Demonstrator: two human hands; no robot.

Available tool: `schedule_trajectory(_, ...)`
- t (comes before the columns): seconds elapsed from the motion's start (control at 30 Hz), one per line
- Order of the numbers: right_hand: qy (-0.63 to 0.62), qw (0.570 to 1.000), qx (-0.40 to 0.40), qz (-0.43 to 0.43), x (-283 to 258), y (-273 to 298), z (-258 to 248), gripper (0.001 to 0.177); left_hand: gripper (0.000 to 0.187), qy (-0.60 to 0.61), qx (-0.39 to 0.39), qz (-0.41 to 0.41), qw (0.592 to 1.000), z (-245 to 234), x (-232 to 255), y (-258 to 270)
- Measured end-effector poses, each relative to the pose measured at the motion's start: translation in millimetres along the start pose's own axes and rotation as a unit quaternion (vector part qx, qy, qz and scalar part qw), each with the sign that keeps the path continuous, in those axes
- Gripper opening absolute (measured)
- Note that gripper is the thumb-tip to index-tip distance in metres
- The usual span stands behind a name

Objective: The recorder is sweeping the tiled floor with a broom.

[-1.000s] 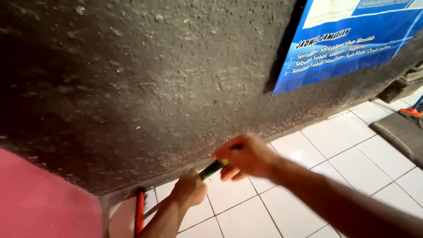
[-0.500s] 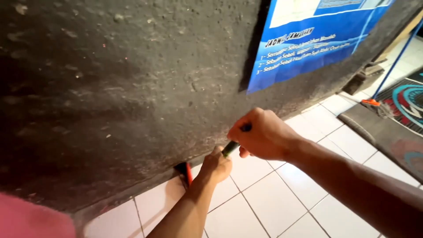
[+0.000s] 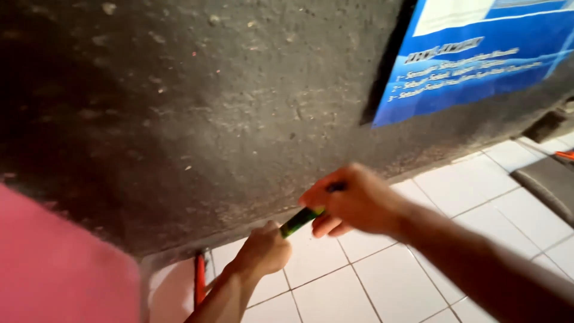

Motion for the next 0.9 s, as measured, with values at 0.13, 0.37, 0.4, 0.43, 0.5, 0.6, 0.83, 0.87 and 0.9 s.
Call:
schedule_trajectory(0.13, 0.003, 1.000, -0.029, -0.006, 29, -16, 42, 0.028, 0.035, 0.018, -0.001, -0.056, 0.998, 19, -46, -3)
schedule_trajectory(0.37, 0.134, 0.988, 0.077, -0.014, 14, 13, -22, 0.029, 0.040, 0.127, 0.001, -0.008, 0.992, 68, 26, -42)
schedule_trajectory(0.4, 0.166, 0.981, 0.099, -0.007, 8, 20, -33, 0.029, 0.041, 0.055, -0.017, -0.014, 0.998, 53, 62, -29)
schedule_trajectory(0.43, 0.164, 0.980, 0.109, -0.001, 7, 24, -42, 0.029, 0.041, 0.053, -0.023, -0.004, 0.998, 53, 77, -31)
schedule_trajectory(0.5, 0.189, 0.975, 0.113, 0.007, 2, 30, -52, 0.029, 0.042, 0.076, -0.035, 0.036, 0.996, 52, 102, -31)
schedule_trajectory(0.6, 0.164, 0.977, 0.134, 0.037, -10, 42, -61, 0.030, 0.042, 0.109, -0.030, 0.042, 0.993, 43, 117, -30)
schedule_trajectory(0.83, 0.085, 0.993, 0.085, 0.018, -22, 46, -36, 0.032, 0.042, 0.051, -0.008, 0.011, 0.999, -15, 89, 22)
schedule_trajectory(0.87, 0.046, 0.998, 0.050, -0.004, -15, 38, -22, 0.031, 0.041, 0.049, -0.008, -0.014, 0.999, -20, 71, 34)
schedule_trajectory(0.9, 0.008, 1.000, 0.013, -0.024, -9, 32, -9, 0.029, 0.040, 0.047, -0.008, -0.039, 0.998, -26, 54, 46)
Point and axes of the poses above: each hand's wrist, its own y-axis away from the middle knuckle, its own z-axis out of the palm, x = y × z, the point moved 8 cm from there along -y, towards the middle knuckle, and after that the axes turned 3 degrees about y, right-handed, at the moved point
